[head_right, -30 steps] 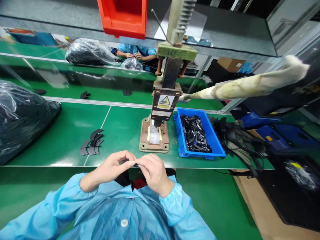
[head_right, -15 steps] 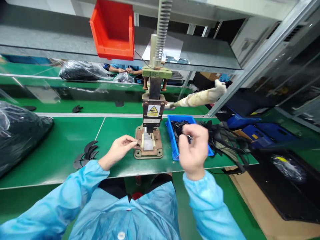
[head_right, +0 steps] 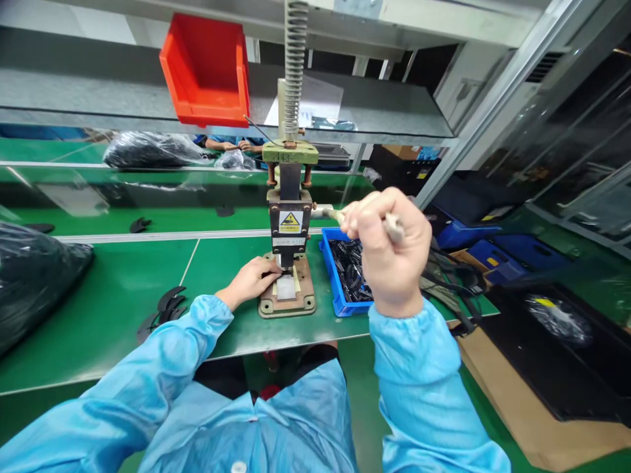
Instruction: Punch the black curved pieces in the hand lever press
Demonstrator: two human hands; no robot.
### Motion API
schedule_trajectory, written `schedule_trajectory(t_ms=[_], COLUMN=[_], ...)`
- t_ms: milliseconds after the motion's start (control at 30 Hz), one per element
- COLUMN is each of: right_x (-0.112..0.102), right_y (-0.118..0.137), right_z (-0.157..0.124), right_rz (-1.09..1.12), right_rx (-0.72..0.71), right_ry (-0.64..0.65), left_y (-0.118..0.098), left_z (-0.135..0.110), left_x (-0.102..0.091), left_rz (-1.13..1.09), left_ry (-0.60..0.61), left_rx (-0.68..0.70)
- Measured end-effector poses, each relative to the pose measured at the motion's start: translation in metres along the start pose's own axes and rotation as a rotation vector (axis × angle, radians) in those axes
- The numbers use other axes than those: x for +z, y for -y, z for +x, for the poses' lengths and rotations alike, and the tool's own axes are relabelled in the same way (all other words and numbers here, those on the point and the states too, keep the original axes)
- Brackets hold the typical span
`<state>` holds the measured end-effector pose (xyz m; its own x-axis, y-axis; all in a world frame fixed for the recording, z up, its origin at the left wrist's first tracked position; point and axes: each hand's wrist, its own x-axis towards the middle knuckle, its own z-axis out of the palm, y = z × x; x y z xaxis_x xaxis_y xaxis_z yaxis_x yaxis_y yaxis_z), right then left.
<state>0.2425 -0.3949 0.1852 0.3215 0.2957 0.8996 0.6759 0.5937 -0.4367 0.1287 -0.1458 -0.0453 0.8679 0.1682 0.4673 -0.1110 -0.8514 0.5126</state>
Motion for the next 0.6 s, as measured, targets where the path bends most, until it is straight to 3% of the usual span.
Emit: schedule_trajectory(t_ms=[100,267,500,600], right_x=[0.000,0.007,-0.004,-0.009], right_y=[0.001,-0.002,-0.020,-0.021], right_z=[-0.024,-0.060,-0.127,-0.141], right_rz=[-0.030,-0.084,-0.266,-0.317], right_rx=[-0.005,-0.073,-0.077,-0.022], right_ry=[0.000,-0.115,-0.091,-0.070], left_y=[0.001,0.002,-0.003,-0.008], left_z=[0.002,0.007,0.002,-0.004], left_x=[-0.004,-0.004,0.000,-0.014], left_rz=[0.026,0.005,-0.059,-0.053], left_ry=[0.019,0.053,0.056,0.081], left_rx=[0.069,0.112,0.016,-0.033])
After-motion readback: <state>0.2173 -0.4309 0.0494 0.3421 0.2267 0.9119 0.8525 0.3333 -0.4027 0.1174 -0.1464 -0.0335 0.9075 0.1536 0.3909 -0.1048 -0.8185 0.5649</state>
